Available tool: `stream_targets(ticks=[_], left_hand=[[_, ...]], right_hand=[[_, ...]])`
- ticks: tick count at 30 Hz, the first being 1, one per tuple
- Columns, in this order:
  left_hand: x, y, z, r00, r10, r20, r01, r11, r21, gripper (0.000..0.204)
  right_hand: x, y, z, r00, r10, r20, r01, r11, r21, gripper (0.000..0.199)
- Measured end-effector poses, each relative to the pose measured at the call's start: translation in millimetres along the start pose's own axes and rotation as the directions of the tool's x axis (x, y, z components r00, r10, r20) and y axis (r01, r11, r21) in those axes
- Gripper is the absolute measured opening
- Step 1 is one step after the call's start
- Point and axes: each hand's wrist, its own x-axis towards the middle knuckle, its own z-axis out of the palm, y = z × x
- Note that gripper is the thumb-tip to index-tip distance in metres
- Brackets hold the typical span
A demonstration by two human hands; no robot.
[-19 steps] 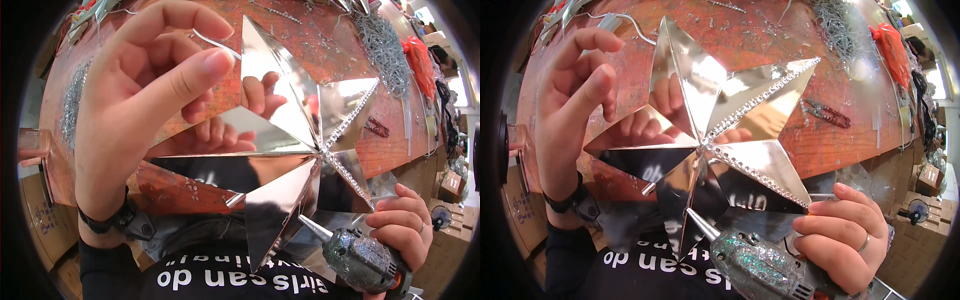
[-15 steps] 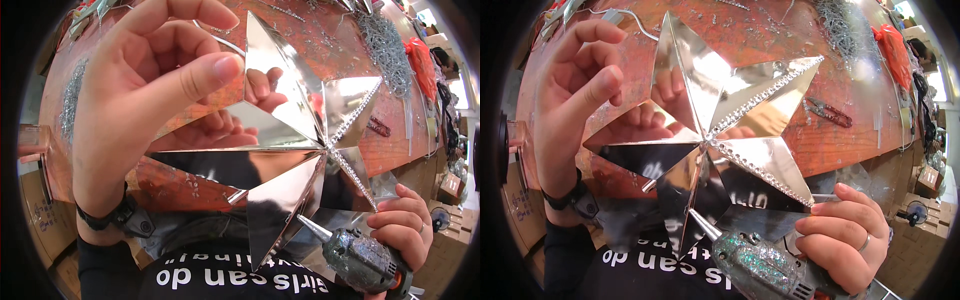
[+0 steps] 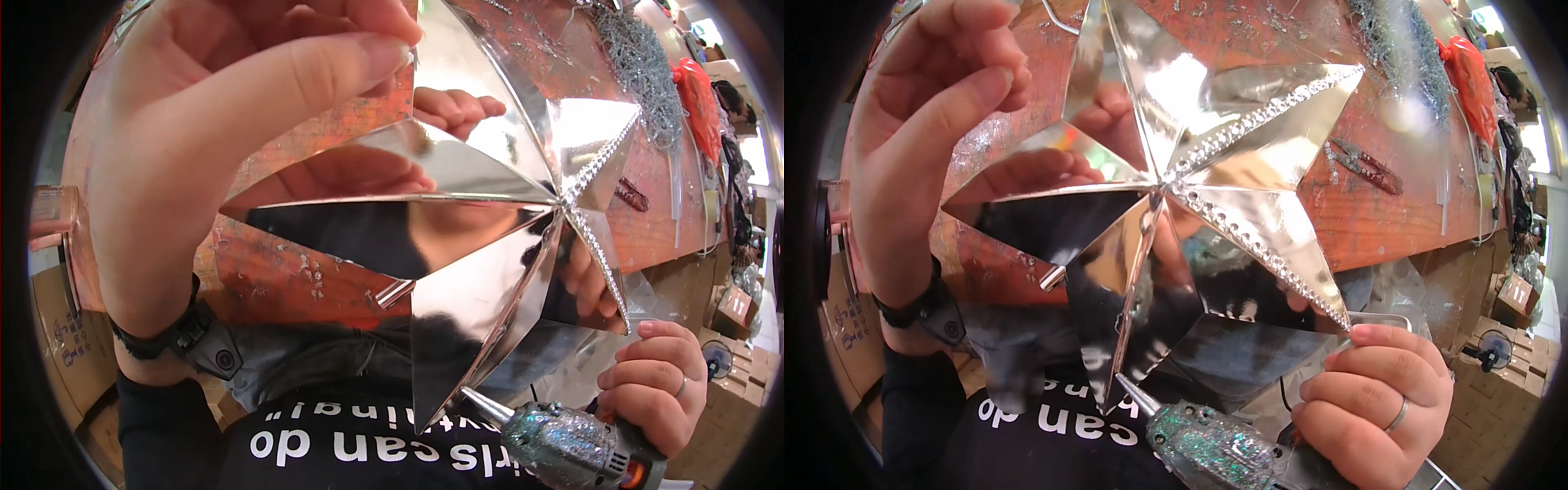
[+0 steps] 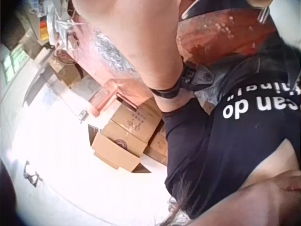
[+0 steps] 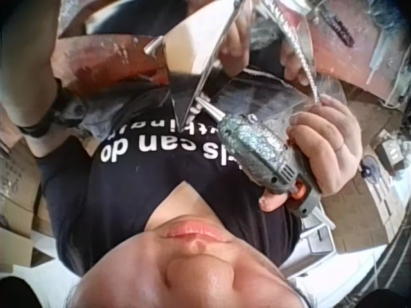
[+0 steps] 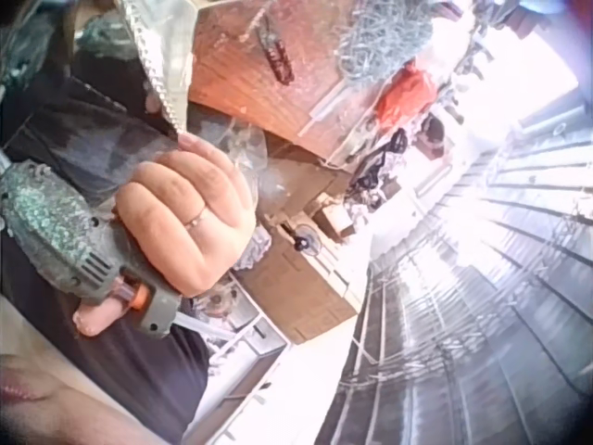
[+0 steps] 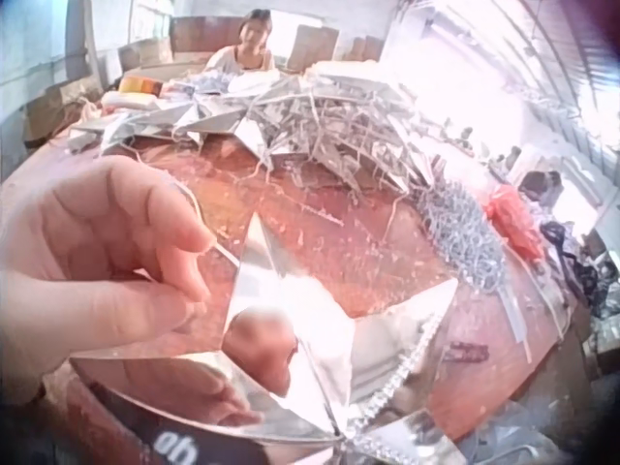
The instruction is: The person uses a hot glue gun to apply adhesive to the edges of a silver, star-shaped object. They then press a strip of silver beads onto the glued edges, repeating the process for each point of the star to create a decorative border.
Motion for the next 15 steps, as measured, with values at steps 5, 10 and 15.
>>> stream_targets(ticks=[5, 10, 15], left_hand=[[-2.7, -0.1, 0.2, 1.0, 0.02, 0.003, -0.02, 1.0, 0.019, 0.03], [-6.4, -0.9, -0.8, 0.999, 0.041, -0.001, -0.041, 0.999, 0.032, 0.03], [-7.3, -3.2, -0.2, 0.998, 0.061, 0.013, -0.061, 0.997, 0.042, 0.03]], right_hand=[[-6.6, -3.2, 6.7, 0.991, -0.124, -0.047, 0.121, 0.991, -0.049, 0.016], [-12.0, -8.0, 10.2, 0.994, -0.091, -0.066, 0.087, 0.995, -0.054, 0.017], [-12.2, -8.6, 9.1, 0.998, -0.067, 0.003, 0.067, 0.998, -0.004, 0.016]])
